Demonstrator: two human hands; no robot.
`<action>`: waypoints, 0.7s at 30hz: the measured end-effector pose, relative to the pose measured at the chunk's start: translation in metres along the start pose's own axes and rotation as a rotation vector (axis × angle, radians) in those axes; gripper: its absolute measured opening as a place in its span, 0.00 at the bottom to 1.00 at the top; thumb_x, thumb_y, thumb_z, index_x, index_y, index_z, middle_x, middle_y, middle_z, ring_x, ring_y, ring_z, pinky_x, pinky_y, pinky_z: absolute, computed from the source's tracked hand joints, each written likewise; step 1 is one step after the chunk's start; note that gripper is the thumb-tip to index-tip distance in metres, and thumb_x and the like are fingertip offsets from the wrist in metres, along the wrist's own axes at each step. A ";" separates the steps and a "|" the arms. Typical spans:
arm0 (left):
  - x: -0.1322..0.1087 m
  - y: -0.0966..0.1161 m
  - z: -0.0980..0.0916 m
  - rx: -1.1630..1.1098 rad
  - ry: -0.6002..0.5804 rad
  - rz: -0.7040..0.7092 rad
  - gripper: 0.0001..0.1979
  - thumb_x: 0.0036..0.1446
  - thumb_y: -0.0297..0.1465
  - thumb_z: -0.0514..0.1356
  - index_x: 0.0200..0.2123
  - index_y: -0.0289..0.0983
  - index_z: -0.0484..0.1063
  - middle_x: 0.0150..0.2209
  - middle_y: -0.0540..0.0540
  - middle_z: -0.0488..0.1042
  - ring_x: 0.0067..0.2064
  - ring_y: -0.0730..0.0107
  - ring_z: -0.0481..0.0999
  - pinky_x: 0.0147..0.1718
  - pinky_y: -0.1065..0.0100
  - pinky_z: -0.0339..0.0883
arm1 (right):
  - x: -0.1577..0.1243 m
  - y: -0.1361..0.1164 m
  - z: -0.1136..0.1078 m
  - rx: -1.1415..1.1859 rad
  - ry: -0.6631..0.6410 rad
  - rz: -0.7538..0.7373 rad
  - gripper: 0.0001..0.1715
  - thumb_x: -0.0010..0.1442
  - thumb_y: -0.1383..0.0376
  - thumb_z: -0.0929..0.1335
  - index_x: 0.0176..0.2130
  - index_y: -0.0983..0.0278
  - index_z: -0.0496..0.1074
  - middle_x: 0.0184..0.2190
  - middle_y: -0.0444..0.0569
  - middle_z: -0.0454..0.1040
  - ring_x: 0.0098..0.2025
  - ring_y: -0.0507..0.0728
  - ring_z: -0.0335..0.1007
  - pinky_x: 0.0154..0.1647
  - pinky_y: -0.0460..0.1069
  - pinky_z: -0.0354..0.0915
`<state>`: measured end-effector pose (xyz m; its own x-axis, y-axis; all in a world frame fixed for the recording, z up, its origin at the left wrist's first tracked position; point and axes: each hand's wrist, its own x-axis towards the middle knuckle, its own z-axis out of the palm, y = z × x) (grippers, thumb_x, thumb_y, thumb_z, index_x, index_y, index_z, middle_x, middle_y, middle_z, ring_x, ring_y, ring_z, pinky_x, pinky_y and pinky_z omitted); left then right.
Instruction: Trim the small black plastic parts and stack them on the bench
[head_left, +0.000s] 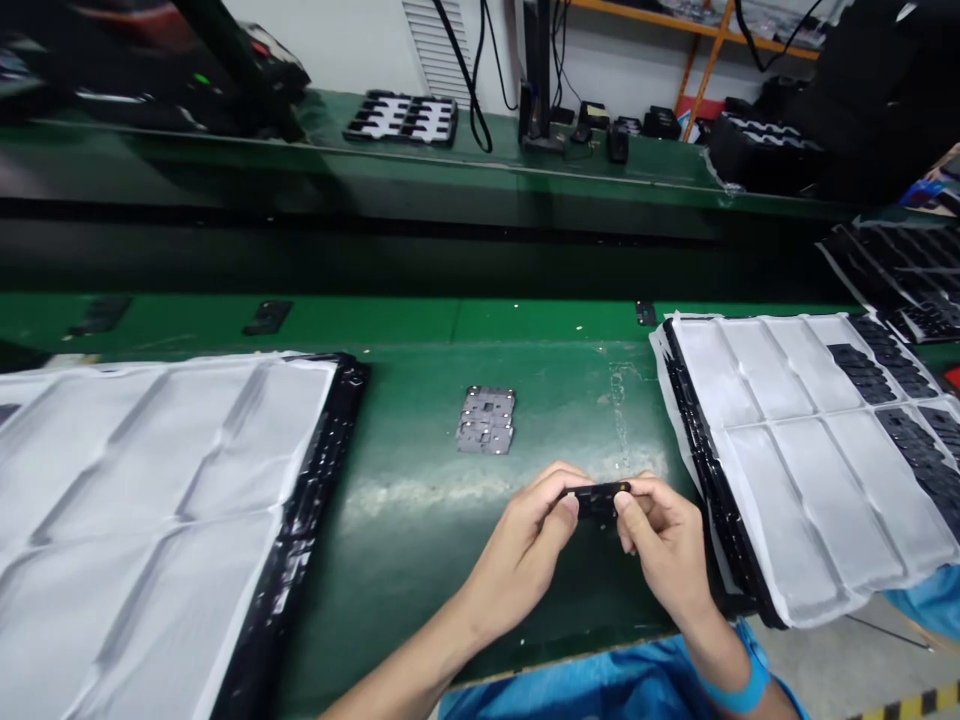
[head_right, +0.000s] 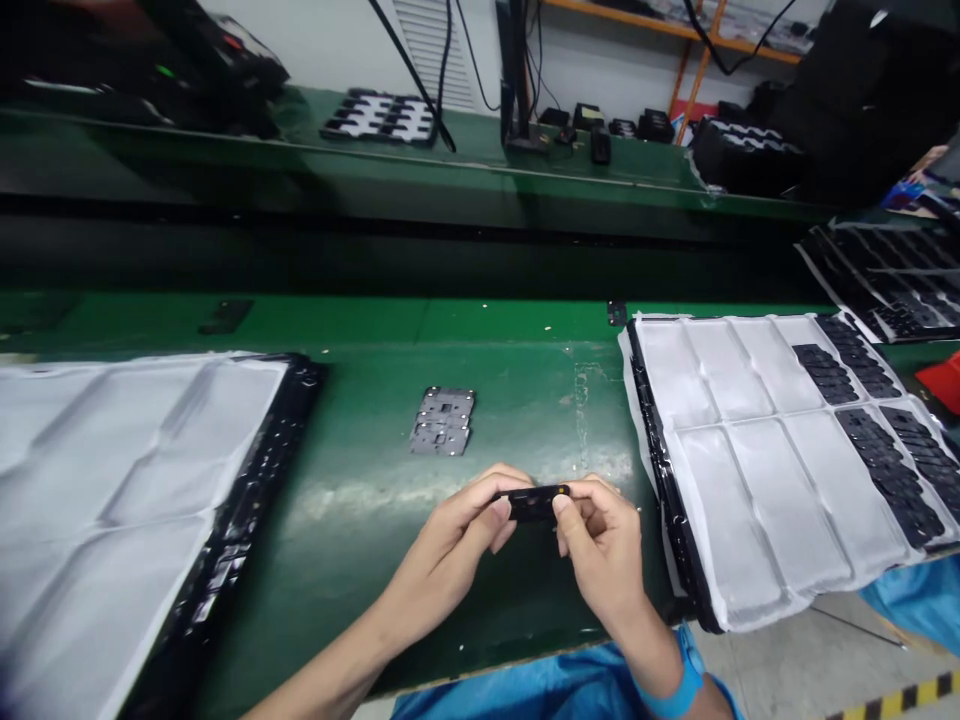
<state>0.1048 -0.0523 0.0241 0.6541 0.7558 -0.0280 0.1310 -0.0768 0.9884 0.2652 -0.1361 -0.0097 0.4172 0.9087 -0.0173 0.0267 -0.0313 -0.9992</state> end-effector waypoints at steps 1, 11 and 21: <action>-0.001 -0.001 0.002 -0.020 0.017 0.005 0.16 0.74 0.34 0.49 0.40 0.37 0.74 0.37 0.46 0.71 0.36 0.67 0.71 0.34 0.67 0.64 | -0.002 -0.001 0.001 -0.001 0.005 -0.010 0.13 0.70 0.57 0.71 0.37 0.64 0.77 0.22 0.39 0.66 0.19 0.49 0.64 0.20 0.44 0.60; -0.001 -0.011 0.008 -0.148 0.032 -0.033 0.20 0.75 0.42 0.46 0.38 0.37 0.71 0.40 0.45 0.69 0.38 0.65 0.69 0.32 0.69 0.65 | -0.011 -0.006 0.006 -0.025 -0.001 -0.097 0.10 0.72 0.62 0.69 0.39 0.64 0.77 0.26 0.40 0.66 0.18 0.48 0.66 0.19 0.44 0.60; -0.001 -0.015 0.015 -0.159 0.115 0.019 0.19 0.75 0.38 0.46 0.36 0.38 0.69 0.38 0.46 0.69 0.37 0.66 0.69 0.33 0.69 0.64 | -0.013 -0.005 0.009 -0.044 0.018 -0.153 0.10 0.72 0.64 0.69 0.37 0.63 0.77 0.27 0.41 0.67 0.17 0.47 0.65 0.18 0.44 0.60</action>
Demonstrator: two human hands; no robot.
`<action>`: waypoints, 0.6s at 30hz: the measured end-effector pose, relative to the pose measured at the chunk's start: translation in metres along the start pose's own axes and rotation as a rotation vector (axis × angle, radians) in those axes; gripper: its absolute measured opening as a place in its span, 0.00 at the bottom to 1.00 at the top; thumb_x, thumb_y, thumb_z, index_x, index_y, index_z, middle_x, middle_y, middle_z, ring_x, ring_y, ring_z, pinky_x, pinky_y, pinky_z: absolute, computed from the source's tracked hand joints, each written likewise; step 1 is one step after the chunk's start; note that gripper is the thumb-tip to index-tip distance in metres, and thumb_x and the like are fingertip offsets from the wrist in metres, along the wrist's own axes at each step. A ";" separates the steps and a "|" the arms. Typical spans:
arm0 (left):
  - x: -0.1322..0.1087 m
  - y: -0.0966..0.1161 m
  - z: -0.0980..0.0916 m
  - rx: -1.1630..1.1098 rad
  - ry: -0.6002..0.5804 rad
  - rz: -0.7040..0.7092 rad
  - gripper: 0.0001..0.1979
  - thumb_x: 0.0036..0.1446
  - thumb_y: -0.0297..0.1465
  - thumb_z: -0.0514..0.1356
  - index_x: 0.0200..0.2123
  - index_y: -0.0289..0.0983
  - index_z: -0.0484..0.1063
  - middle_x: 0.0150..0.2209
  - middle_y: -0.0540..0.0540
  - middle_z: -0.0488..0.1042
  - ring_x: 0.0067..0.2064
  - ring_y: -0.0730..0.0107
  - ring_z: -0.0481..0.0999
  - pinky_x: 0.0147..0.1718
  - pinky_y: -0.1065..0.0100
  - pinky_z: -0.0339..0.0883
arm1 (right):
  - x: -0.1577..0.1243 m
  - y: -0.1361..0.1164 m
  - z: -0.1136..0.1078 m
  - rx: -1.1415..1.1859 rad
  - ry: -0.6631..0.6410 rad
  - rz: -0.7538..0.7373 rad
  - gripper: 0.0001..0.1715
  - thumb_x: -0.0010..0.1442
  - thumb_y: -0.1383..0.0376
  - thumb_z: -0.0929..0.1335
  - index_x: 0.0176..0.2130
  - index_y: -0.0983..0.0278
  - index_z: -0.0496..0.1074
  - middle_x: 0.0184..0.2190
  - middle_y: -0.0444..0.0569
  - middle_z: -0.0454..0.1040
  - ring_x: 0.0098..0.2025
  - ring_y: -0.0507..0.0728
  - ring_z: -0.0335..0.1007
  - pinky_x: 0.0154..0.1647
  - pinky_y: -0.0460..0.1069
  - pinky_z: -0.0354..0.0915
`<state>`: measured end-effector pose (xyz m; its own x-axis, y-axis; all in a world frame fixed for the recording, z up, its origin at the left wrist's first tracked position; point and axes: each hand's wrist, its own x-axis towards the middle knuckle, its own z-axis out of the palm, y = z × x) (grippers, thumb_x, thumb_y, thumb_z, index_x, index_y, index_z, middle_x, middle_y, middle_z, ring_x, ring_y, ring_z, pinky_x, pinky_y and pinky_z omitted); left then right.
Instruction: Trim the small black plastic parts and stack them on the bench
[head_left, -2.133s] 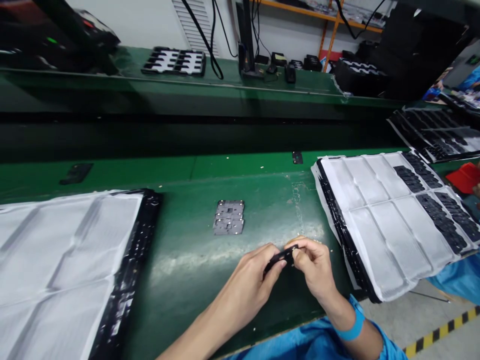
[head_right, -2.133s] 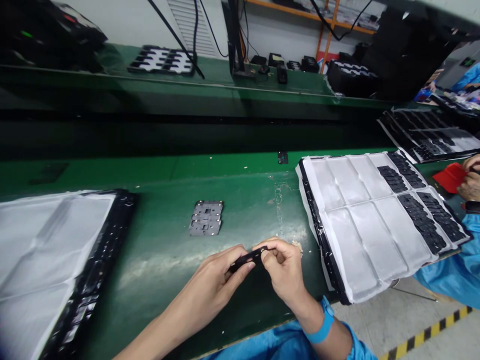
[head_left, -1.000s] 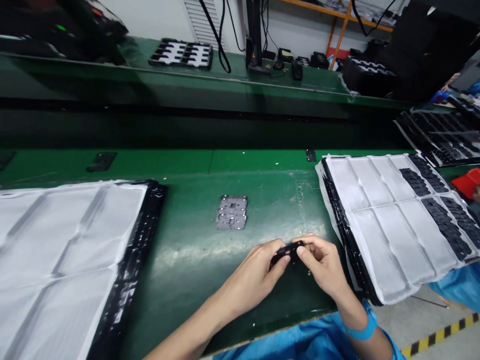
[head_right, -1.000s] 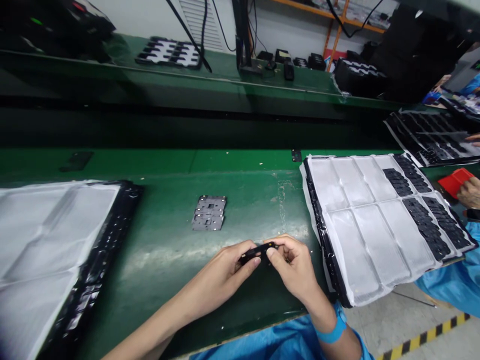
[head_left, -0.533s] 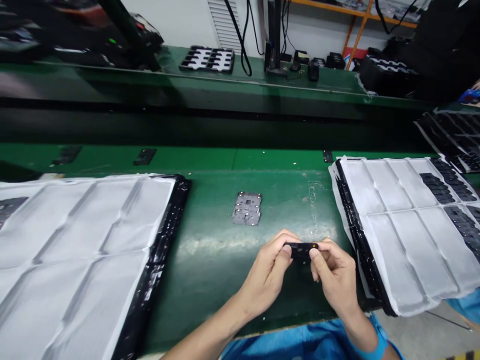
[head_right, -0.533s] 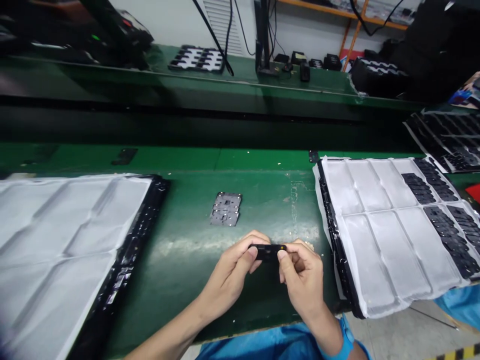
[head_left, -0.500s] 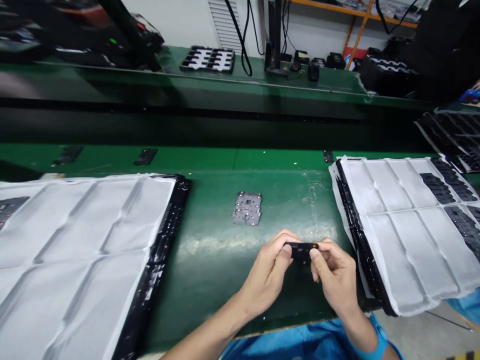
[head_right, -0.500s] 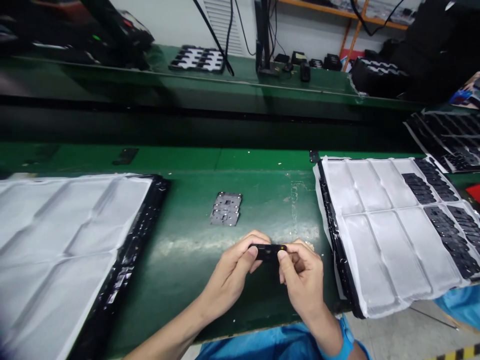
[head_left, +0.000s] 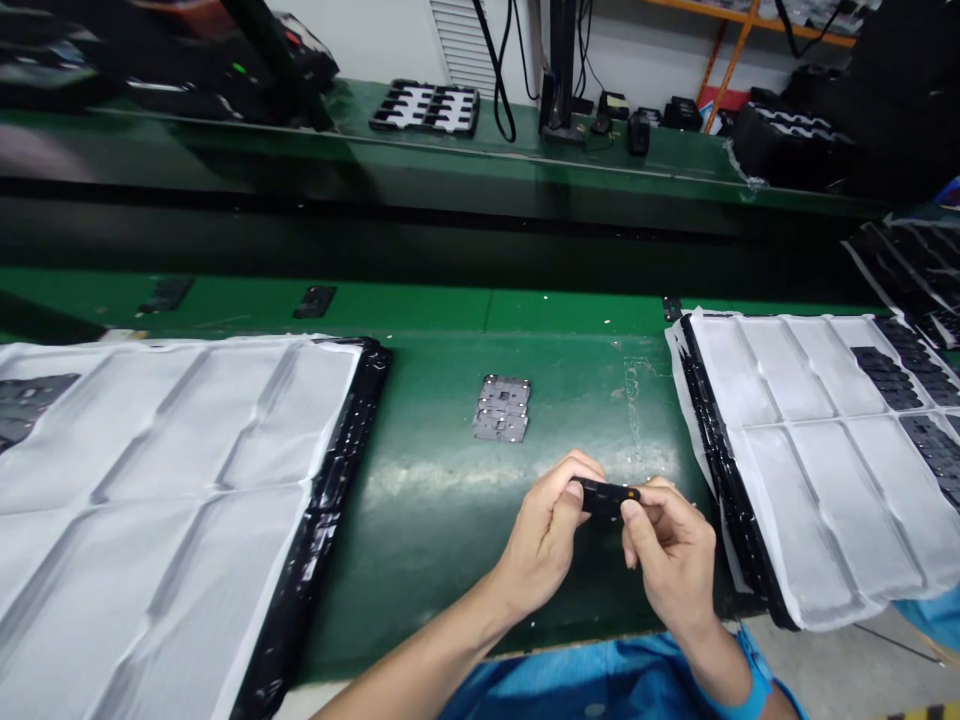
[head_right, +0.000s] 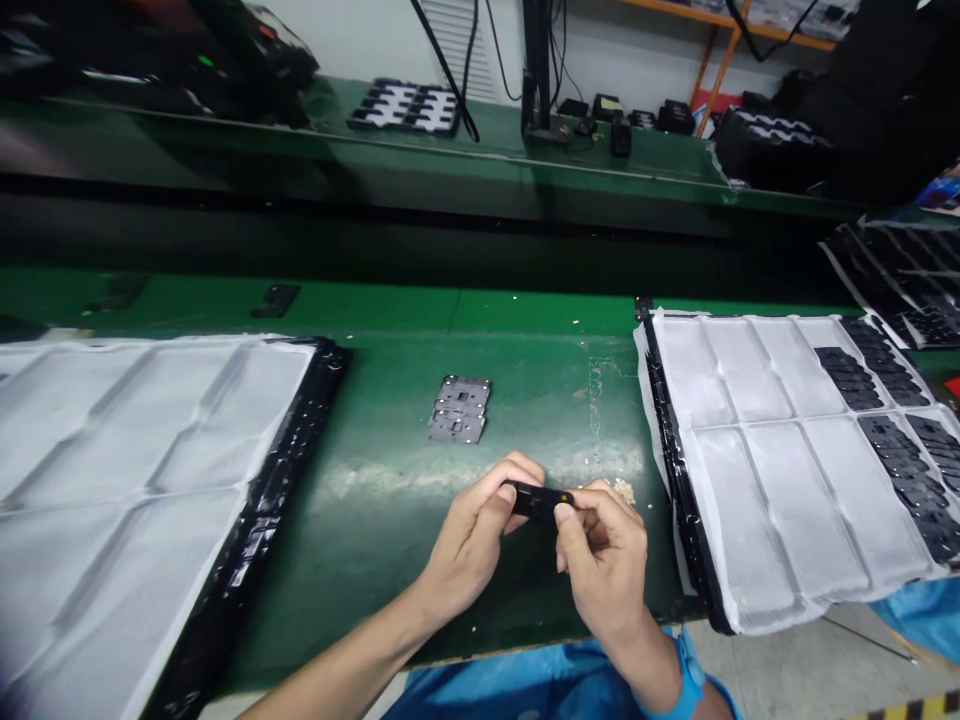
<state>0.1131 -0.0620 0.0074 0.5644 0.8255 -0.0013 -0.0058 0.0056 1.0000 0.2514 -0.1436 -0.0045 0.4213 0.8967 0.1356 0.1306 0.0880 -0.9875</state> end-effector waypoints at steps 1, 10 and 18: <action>0.000 0.000 0.001 0.007 0.006 0.000 0.19 0.75 0.38 0.46 0.36 0.38 0.69 0.38 0.45 0.69 0.37 0.66 0.69 0.32 0.69 0.64 | 0.000 0.000 0.000 -0.002 0.003 -0.002 0.10 0.72 0.64 0.69 0.37 0.63 0.77 0.26 0.41 0.66 0.17 0.47 0.65 0.18 0.44 0.60; -0.001 -0.005 0.004 0.014 0.012 0.006 0.17 0.74 0.33 0.45 0.35 0.37 0.69 0.39 0.45 0.70 0.38 0.65 0.70 0.32 0.69 0.64 | -0.001 0.002 0.001 -0.005 0.026 0.001 0.11 0.72 0.63 0.69 0.36 0.63 0.77 0.26 0.40 0.66 0.18 0.48 0.65 0.19 0.44 0.61; 0.002 0.005 -0.002 0.048 -0.147 0.004 0.13 0.73 0.32 0.47 0.43 0.37 0.71 0.41 0.45 0.72 0.40 0.65 0.72 0.36 0.67 0.66 | 0.004 0.001 -0.005 0.047 0.071 0.071 0.13 0.71 0.60 0.71 0.34 0.63 0.74 0.21 0.38 0.64 0.17 0.48 0.63 0.19 0.44 0.60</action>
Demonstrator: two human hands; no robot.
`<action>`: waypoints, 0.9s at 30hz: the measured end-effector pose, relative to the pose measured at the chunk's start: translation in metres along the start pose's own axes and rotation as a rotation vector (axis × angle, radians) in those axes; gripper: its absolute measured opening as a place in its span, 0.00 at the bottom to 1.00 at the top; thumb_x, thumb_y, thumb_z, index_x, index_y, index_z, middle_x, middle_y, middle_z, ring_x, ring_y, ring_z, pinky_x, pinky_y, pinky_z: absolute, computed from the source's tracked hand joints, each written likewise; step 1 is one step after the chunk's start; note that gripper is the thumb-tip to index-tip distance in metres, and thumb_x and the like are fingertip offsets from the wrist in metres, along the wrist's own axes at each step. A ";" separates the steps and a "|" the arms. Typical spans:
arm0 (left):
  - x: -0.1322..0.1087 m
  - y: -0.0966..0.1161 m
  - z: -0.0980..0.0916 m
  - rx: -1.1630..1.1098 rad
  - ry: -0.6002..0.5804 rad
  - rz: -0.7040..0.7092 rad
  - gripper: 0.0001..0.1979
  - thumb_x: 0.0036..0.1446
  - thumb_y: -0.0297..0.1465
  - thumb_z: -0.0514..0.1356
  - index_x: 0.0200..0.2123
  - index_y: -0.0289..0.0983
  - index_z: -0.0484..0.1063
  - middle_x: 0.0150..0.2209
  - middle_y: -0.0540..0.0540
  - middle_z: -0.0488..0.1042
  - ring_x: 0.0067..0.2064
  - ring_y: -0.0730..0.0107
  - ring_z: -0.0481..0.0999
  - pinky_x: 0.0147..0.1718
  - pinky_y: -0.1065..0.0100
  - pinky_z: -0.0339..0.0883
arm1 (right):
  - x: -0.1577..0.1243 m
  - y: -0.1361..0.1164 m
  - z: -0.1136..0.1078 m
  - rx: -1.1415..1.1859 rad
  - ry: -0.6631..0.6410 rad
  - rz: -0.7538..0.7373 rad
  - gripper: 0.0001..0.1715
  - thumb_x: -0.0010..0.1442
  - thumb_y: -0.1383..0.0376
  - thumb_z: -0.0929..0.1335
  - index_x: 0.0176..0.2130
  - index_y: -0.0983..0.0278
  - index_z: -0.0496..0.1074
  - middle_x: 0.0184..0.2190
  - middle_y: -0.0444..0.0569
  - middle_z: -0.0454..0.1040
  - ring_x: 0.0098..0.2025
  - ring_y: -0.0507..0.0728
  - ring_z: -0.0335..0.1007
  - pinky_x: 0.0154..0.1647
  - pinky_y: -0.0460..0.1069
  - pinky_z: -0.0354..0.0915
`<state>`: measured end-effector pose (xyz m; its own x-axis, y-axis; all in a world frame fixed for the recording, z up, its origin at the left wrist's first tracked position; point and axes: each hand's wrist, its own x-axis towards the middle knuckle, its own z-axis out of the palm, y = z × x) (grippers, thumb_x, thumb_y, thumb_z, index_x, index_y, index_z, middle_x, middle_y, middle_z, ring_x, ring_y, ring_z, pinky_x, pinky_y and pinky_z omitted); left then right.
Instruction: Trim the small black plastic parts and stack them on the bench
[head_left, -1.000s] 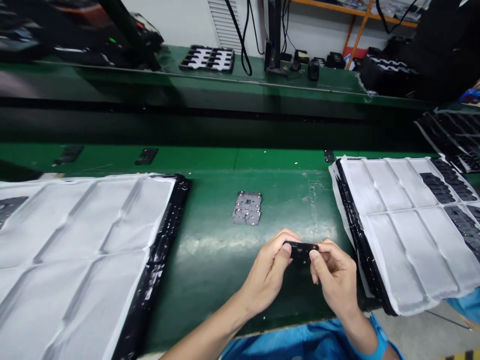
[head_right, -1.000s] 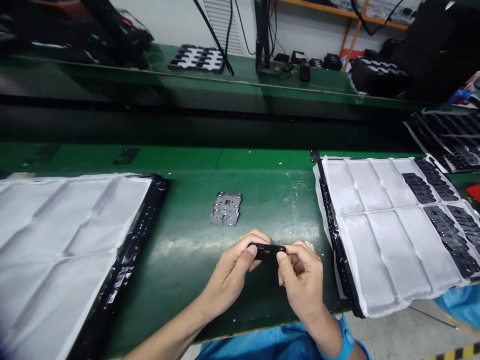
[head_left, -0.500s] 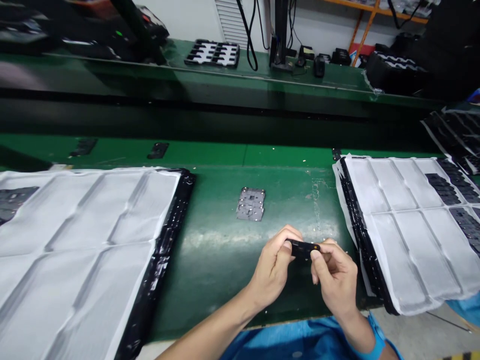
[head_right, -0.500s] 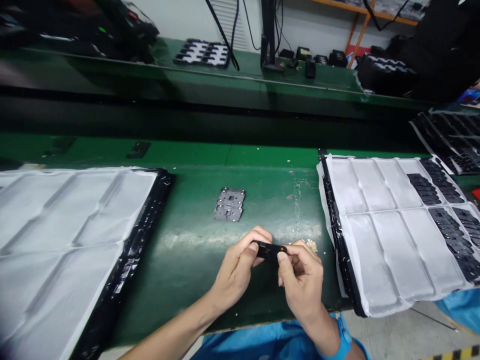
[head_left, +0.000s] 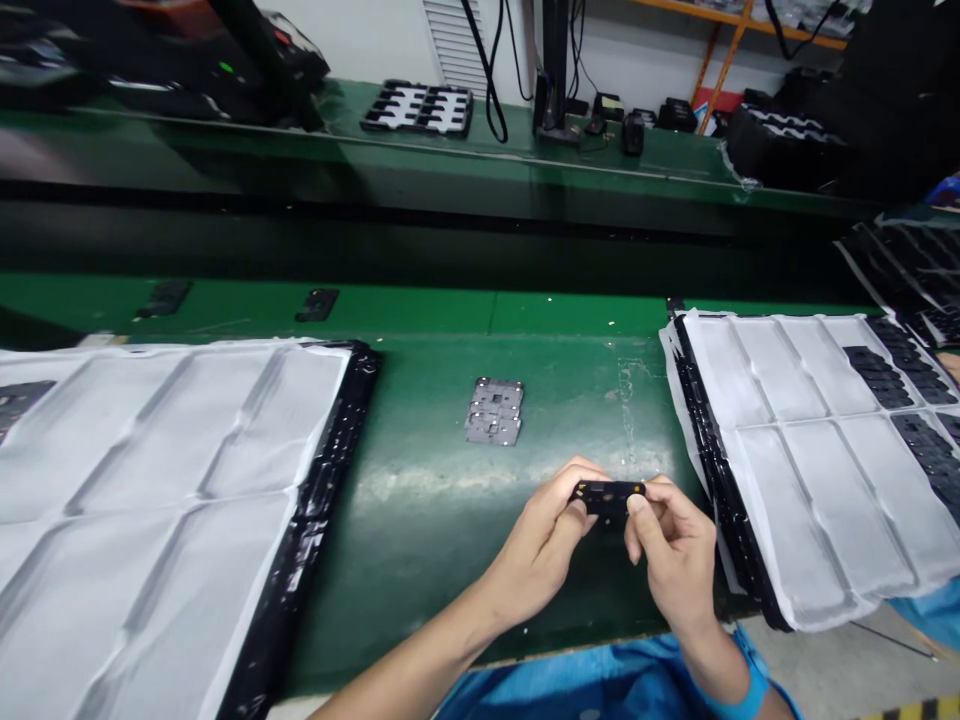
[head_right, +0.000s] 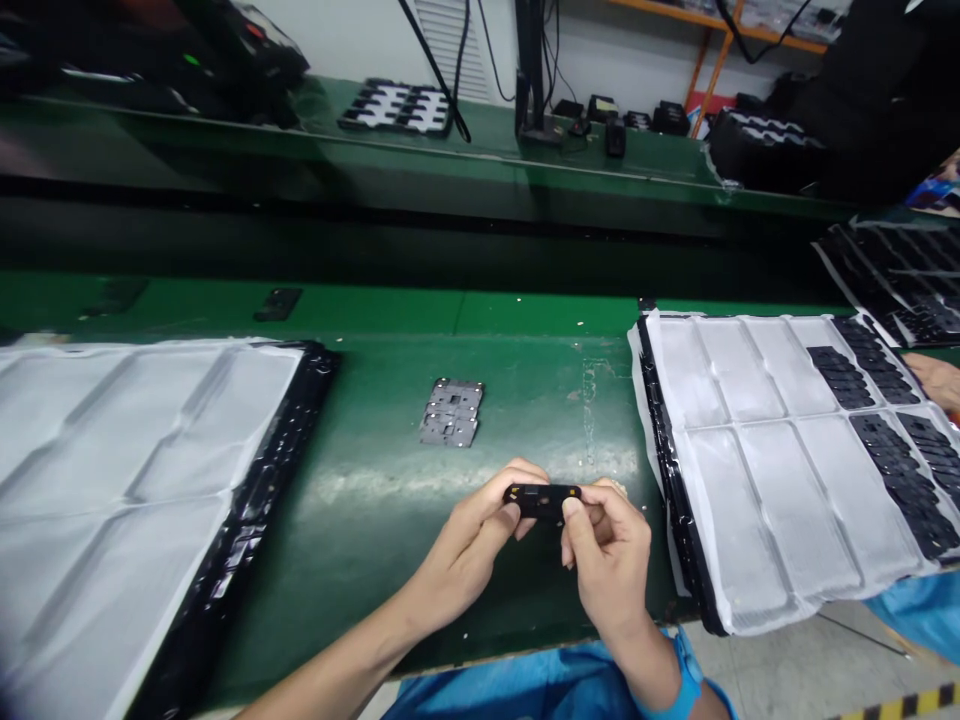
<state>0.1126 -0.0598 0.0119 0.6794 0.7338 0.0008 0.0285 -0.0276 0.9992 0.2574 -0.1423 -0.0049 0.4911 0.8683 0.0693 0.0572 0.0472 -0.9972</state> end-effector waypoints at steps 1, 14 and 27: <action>0.001 0.000 -0.001 0.020 -0.032 -0.017 0.11 0.72 0.32 0.49 0.44 0.37 0.70 0.40 0.46 0.72 0.39 0.66 0.72 0.37 0.67 0.67 | 0.001 0.001 -0.002 0.011 0.013 0.018 0.14 0.71 0.59 0.71 0.33 0.63 0.74 0.20 0.37 0.64 0.16 0.48 0.63 0.18 0.44 0.60; 0.029 0.013 -0.002 0.185 0.058 0.042 0.11 0.70 0.35 0.57 0.37 0.37 0.76 0.34 0.48 0.73 0.34 0.68 0.72 0.36 0.68 0.66 | 0.005 0.001 -0.009 -0.026 0.187 -0.126 0.08 0.71 0.64 0.70 0.38 0.62 0.75 0.28 0.39 0.67 0.19 0.47 0.68 0.18 0.43 0.63; 0.036 0.007 0.004 0.118 0.121 0.018 0.11 0.66 0.31 0.60 0.48 0.38 0.80 0.47 0.44 0.80 0.45 0.63 0.79 0.46 0.66 0.72 | 0.007 0.010 -0.017 -0.114 0.200 -0.200 0.07 0.73 0.69 0.68 0.42 0.61 0.76 0.31 0.40 0.68 0.22 0.47 0.70 0.23 0.43 0.67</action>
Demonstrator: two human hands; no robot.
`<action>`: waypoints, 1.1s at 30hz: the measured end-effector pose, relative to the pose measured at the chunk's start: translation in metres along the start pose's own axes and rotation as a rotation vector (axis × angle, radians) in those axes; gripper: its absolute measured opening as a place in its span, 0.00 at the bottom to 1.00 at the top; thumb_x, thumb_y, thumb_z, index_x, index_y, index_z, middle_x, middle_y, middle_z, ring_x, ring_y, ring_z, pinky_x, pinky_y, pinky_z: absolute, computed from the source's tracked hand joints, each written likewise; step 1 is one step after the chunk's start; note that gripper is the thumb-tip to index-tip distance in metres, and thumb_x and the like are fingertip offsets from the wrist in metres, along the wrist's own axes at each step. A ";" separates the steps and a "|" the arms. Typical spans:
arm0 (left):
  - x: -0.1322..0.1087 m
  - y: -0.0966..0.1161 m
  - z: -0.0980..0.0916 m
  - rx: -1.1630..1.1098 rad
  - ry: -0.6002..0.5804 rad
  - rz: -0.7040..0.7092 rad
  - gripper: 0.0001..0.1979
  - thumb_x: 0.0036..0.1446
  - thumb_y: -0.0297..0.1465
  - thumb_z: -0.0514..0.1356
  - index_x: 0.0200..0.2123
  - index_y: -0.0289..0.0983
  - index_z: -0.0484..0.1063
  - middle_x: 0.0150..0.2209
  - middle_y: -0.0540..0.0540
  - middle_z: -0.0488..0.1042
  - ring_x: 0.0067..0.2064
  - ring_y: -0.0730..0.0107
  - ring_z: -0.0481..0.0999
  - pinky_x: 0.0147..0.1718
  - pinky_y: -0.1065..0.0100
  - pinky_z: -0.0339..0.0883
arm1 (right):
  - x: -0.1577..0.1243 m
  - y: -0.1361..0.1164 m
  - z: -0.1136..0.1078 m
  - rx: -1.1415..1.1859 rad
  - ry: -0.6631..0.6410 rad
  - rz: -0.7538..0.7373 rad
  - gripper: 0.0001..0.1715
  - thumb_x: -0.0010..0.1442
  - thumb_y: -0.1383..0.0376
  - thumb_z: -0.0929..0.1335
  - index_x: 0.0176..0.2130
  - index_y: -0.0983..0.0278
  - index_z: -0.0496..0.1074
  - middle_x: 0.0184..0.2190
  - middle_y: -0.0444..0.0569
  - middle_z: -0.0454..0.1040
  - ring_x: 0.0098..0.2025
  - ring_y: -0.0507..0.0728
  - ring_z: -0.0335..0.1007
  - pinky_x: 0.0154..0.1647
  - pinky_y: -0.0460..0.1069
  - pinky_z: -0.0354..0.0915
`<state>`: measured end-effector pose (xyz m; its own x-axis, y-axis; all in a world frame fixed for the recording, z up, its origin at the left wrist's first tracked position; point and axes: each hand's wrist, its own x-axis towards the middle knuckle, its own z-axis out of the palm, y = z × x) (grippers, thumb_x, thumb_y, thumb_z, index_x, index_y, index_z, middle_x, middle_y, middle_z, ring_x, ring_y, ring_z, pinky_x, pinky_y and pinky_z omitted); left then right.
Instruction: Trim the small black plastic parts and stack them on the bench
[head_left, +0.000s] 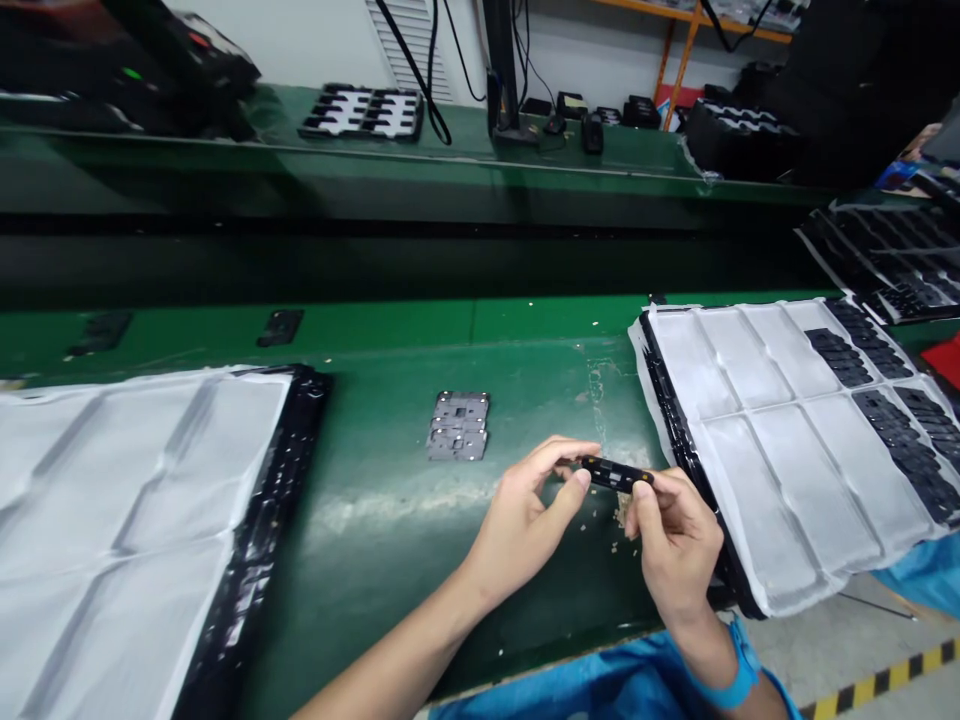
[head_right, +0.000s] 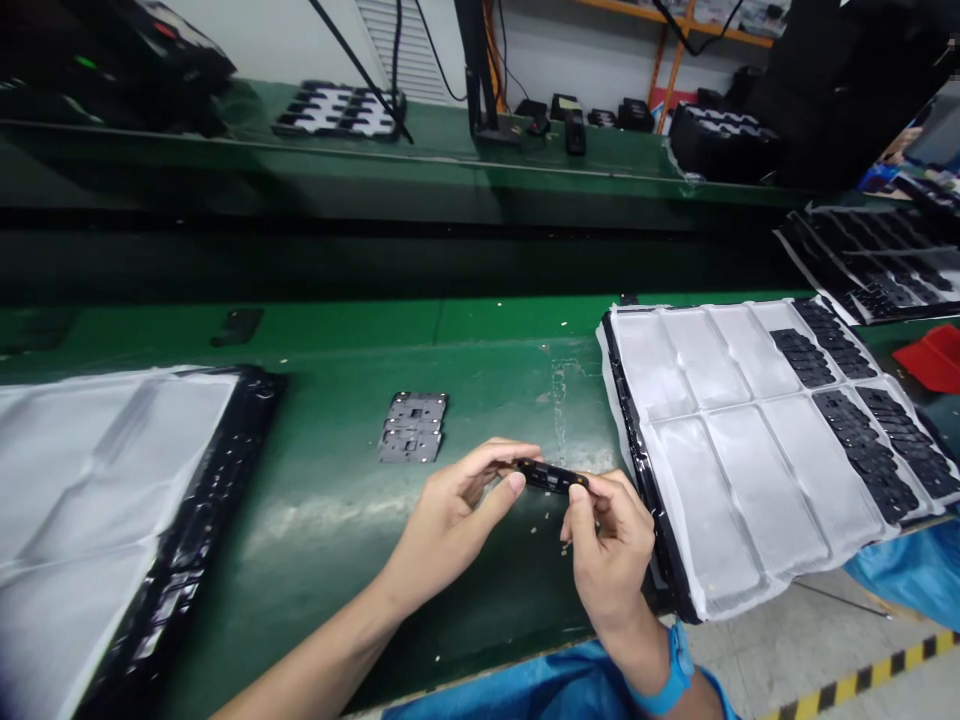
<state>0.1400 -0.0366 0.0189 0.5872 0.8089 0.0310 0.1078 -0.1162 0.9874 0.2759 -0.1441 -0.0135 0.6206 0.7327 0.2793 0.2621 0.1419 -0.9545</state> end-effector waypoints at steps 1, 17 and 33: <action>0.002 0.001 0.002 -0.029 0.011 0.003 0.11 0.66 0.30 0.59 0.46 0.38 0.81 0.45 0.44 0.81 0.45 0.63 0.80 0.47 0.66 0.72 | 0.000 -0.001 0.001 0.016 -0.001 0.008 0.06 0.73 0.69 0.68 0.41 0.61 0.76 0.30 0.40 0.67 0.22 0.46 0.70 0.23 0.43 0.66; -0.004 0.004 0.010 -0.282 0.053 -0.070 0.10 0.66 0.34 0.61 0.40 0.36 0.82 0.37 0.46 0.80 0.34 0.69 0.77 0.35 0.72 0.74 | 0.002 -0.012 0.008 0.153 -0.008 0.160 0.10 0.70 0.62 0.71 0.36 0.63 0.74 0.21 0.37 0.68 0.15 0.47 0.68 0.16 0.42 0.64; -0.007 -0.004 0.011 -0.273 0.099 -0.112 0.10 0.65 0.35 0.63 0.37 0.36 0.82 0.35 0.47 0.79 0.34 0.69 0.77 0.33 0.72 0.72 | -0.004 -0.009 0.010 0.151 -0.034 0.169 0.10 0.70 0.61 0.71 0.36 0.63 0.74 0.25 0.39 0.67 0.16 0.48 0.69 0.16 0.43 0.64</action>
<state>0.1445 -0.0481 0.0131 0.5010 0.8619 -0.0785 -0.0603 0.1253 0.9903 0.2632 -0.1419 -0.0069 0.6206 0.7759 0.1131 0.0415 0.1115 -0.9929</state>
